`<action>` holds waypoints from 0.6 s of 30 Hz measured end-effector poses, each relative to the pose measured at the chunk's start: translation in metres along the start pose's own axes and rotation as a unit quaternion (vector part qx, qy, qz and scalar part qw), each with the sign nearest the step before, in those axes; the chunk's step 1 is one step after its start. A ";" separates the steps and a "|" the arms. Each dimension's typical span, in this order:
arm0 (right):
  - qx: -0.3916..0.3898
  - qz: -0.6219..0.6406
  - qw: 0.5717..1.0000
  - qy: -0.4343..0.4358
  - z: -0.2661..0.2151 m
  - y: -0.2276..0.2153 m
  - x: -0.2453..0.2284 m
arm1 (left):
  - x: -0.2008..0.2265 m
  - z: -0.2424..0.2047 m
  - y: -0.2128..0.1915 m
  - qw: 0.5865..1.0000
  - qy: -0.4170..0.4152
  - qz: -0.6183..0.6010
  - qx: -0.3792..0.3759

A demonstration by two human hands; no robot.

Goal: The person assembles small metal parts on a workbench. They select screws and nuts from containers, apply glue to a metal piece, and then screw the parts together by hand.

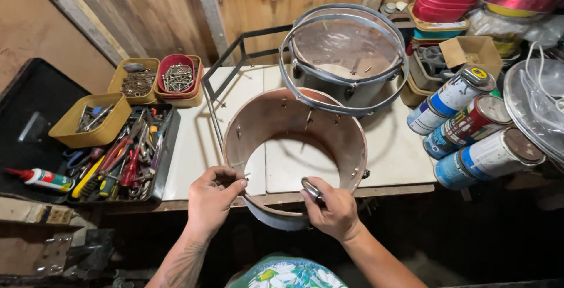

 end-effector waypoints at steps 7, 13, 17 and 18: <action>-0.002 -0.016 0.999 0.038 -0.008 -0.013 0.008 | 0.015 -0.003 0.024 0.999 -0.002 0.013 -0.040; -0.019 -0.014 0.998 0.055 -0.008 -0.015 0.006 | 0.025 0.013 0.055 0.978 0.121 0.154 -0.077; -0.016 0.002 0.996 0.089 -0.013 -0.016 0.012 | 0.037 0.019 0.068 0.963 0.115 0.209 -0.128; -0.017 0.004 0.996 0.089 -0.012 -0.017 0.011 | 0.040 0.019 0.067 0.963 0.113 0.209 -0.127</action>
Point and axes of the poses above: each hand's wrist, its own z-axis towards the middle knuckle, its own y-axis out of the palm, x = y × z, the point moved 5 cm from there along z, towards the middle knuckle, and after that the axes turned 4 degrees about -y, right-handed, at the moved point
